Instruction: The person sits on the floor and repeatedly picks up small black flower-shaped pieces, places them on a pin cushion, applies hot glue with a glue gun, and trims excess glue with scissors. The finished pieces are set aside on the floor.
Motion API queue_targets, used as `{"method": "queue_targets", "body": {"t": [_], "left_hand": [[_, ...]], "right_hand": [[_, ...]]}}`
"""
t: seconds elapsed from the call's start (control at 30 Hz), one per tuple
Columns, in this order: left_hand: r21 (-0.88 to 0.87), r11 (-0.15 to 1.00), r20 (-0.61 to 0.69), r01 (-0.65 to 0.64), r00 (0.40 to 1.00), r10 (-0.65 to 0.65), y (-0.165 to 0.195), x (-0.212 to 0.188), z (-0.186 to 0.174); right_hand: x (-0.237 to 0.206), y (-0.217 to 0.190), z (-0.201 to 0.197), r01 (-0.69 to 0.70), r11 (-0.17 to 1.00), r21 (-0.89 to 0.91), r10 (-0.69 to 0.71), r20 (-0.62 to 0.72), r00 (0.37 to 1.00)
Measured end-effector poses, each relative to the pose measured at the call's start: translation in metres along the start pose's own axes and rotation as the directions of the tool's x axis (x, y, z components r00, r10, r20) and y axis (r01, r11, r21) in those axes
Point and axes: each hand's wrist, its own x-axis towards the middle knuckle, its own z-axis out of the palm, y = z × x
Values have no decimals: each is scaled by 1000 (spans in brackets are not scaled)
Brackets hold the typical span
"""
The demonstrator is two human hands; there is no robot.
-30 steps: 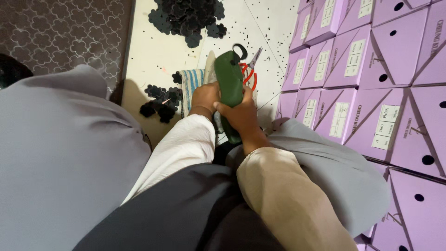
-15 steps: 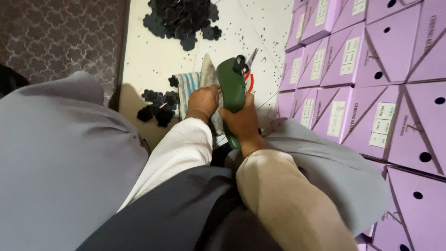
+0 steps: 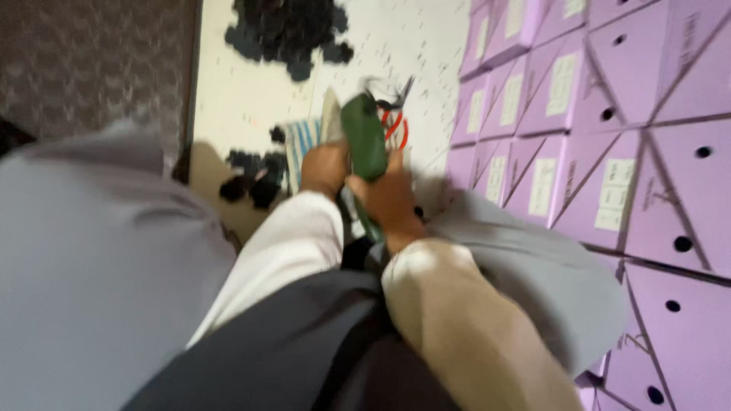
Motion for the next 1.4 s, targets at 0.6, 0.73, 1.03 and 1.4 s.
{"method": "queue_targets", "body": {"t": [0.6,0.73,1.03,1.4], "left_hand": [[-42,999,3,14,1000,-14,1,-10,-9],[-55,998,-63,-18,998,15,5,-7,-11],[-31,998,-38,-49,998,48,3,-8,-21],[68,997,5,-39,999,39,-6,-3,2]], "right_hand": [[9,20,15,-347,933,98,334,130,934],[20,73,39,-424,805,415,482,-40,875],[35,104,48,-730,561,390,794,-6,607],[51,40,62,60,998,-8,-59,119,991]]}}
